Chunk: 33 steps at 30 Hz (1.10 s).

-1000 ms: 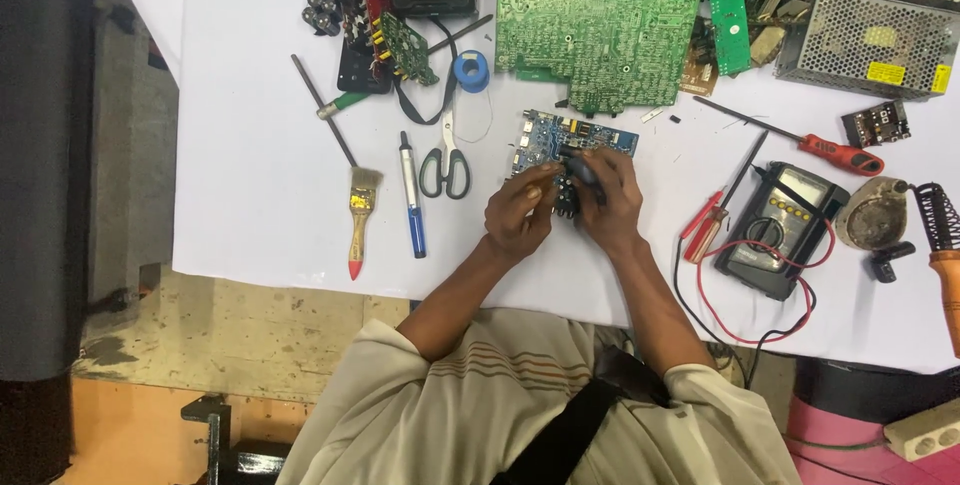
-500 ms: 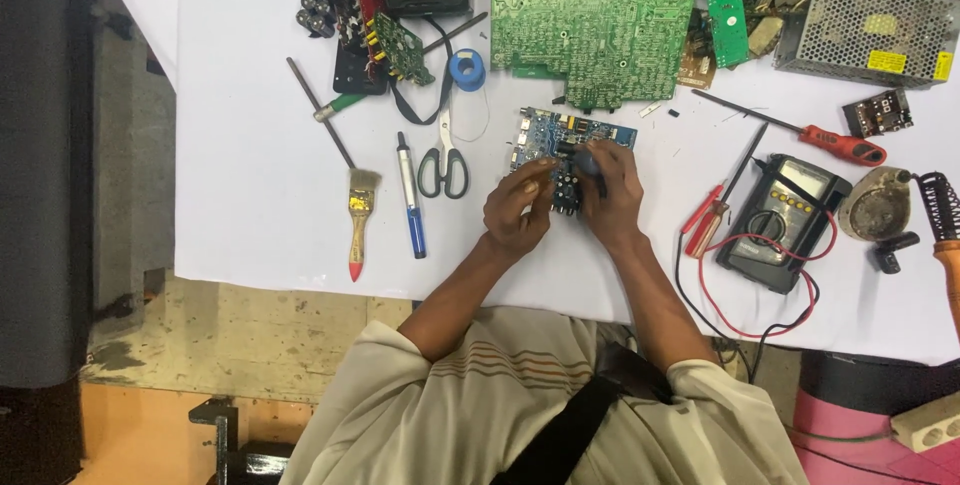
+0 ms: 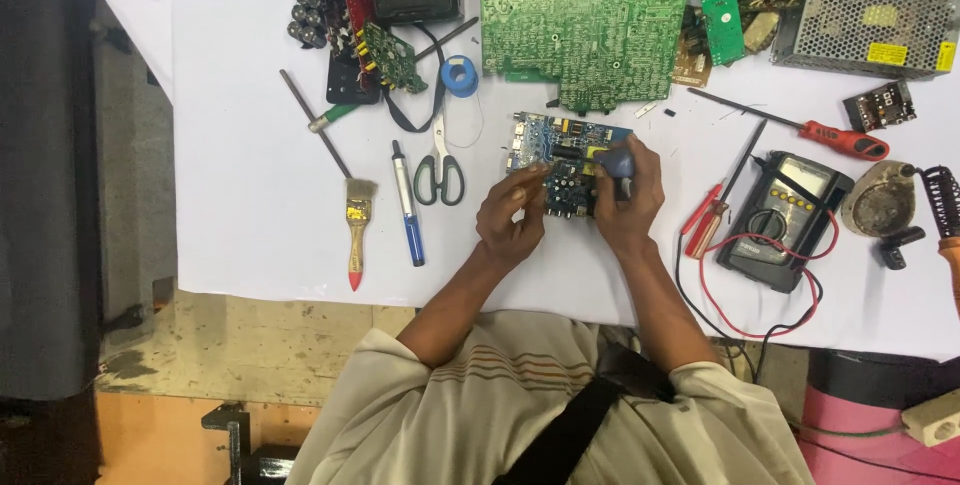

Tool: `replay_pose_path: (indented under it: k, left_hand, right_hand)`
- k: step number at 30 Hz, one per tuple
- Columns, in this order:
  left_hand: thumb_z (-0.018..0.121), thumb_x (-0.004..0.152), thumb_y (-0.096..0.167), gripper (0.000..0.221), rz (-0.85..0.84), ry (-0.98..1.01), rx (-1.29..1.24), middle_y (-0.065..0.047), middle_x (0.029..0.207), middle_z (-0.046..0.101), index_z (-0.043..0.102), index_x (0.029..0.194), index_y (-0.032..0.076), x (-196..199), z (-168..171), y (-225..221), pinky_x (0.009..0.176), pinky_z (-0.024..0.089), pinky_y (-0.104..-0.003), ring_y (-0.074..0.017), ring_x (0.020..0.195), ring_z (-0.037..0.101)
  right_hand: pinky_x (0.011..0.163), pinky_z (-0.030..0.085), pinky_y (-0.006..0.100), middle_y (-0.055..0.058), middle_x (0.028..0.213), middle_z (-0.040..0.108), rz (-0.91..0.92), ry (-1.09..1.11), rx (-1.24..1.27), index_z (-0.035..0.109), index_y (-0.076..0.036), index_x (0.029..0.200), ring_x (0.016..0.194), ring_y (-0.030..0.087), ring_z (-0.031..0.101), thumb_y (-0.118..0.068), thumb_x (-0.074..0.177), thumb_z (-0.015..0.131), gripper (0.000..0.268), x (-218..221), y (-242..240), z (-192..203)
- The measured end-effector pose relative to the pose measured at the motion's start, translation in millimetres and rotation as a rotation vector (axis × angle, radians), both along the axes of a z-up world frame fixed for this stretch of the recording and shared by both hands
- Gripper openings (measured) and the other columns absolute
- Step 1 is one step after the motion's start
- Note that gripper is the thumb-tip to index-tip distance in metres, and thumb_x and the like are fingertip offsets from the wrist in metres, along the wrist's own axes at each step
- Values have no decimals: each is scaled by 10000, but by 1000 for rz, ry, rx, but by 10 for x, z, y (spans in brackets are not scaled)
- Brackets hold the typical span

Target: The person uses a soldering iron and a desoldering pump to remove components from a blue circuit board. They repeatedly heat solder joints and extract molten solder, then flip the board to continue on the opposite side.

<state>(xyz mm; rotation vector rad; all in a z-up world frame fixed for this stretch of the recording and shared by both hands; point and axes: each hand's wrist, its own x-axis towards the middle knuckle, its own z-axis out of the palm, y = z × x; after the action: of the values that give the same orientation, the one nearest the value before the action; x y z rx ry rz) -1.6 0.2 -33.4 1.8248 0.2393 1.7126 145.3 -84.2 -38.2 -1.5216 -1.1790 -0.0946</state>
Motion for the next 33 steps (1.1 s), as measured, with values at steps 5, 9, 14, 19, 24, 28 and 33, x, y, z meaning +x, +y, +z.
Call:
replay_pose_path:
  k: [5,9,14,19,24,28,33]
  left_hand:
    - [628,885,-201,487,-31,35,-2,-287,1156,660,499,1290,36,5,50,-43,682,688,-505,-419,980,734]
    - [652,867,-203,505,-32,51,17,-286,1147,670,504,1284,40,35,127,-65,671,690,-505,-415,956,742]
    - [652,873,-194,473,-40,49,38,-283,1121,685,518,1268,30,51,175,-82,655,687,-489,-407,938,749]
    - [657,886,-170,450,-1,35,47,-281,1120,682,514,1269,19,35,219,-49,670,689,-471,-395,952,748]
    - [656,895,-168,426,-27,62,44,-278,1132,691,524,1259,10,46,228,-76,662,687,-470,-398,949,746]
    - [644,900,-167,423,13,49,53,-269,1135,681,504,1260,6,45,156,-59,663,684,-456,-372,947,748]
    - [638,905,-172,422,13,47,47,-259,1147,677,502,1264,4,30,220,-97,674,684,-450,-365,969,745]
  right_hand:
    - [797,583,517,176,1073,641,113,-54,-33,567,18,1400,945,406,705,22,913,762,525,3,-74,-191]
    - [776,602,502,153,1066,647,89,-107,-44,614,-12,1386,931,382,717,36,880,788,537,28,-64,-289]
    - [812,597,534,172,1115,593,116,-82,-81,581,-68,1432,1000,406,691,-36,932,745,527,53,-73,-308]
    - [899,548,569,222,1207,585,219,-63,-38,458,-5,1520,1142,451,635,-150,1052,548,499,43,-39,-87]
    - [892,556,546,199,1143,618,166,-78,-44,509,36,1462,1056,411,661,-75,991,648,503,34,-104,-110]
    - [883,552,564,204,1110,613,191,-50,-53,525,45,1431,1028,443,667,35,947,688,511,28,-69,-30]
    - [867,569,547,165,1086,617,200,-32,-42,543,43,1394,1000,410,690,83,915,700,506,18,-62,-115]
